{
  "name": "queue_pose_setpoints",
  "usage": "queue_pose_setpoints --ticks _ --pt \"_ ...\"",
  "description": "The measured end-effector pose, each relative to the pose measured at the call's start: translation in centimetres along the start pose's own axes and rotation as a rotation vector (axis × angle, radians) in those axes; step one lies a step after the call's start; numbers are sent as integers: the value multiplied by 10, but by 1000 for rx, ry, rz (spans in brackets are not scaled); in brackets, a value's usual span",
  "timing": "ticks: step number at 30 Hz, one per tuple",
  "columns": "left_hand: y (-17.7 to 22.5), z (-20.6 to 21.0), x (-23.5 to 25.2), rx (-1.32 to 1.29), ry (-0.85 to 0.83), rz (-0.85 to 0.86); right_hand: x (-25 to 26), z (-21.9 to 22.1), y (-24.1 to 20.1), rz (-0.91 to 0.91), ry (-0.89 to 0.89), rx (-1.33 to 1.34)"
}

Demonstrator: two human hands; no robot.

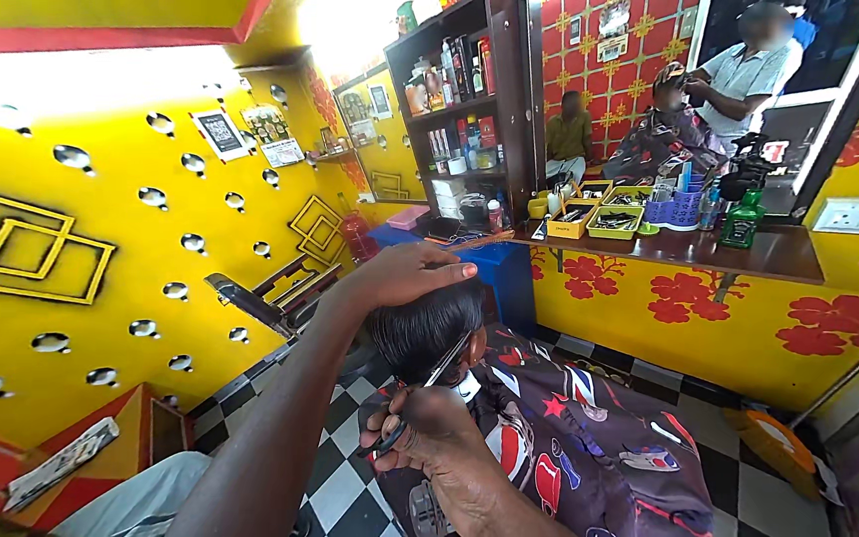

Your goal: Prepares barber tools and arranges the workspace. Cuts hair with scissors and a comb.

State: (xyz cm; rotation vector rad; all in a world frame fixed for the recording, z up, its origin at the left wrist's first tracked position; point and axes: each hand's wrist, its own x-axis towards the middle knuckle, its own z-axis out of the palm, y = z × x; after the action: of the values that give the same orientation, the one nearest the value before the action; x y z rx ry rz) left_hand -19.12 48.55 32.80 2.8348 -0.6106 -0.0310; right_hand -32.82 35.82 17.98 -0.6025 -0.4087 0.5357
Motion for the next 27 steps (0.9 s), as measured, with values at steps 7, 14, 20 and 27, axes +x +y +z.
queue_pose_setpoints --ticks 7,14,20,27 --pt "0 0 0 10 -5 13 1 1 4 -9 -9 101" --pt "0 0 1 12 -6 -1 2 -1 -2 -1 -60 185" --pt "1 -2 0 6 -11 -5 -2 -3 6 -16 -106 236" --pt "-6 -1 -3 26 8 38 -18 6 15 -71 -298 281"
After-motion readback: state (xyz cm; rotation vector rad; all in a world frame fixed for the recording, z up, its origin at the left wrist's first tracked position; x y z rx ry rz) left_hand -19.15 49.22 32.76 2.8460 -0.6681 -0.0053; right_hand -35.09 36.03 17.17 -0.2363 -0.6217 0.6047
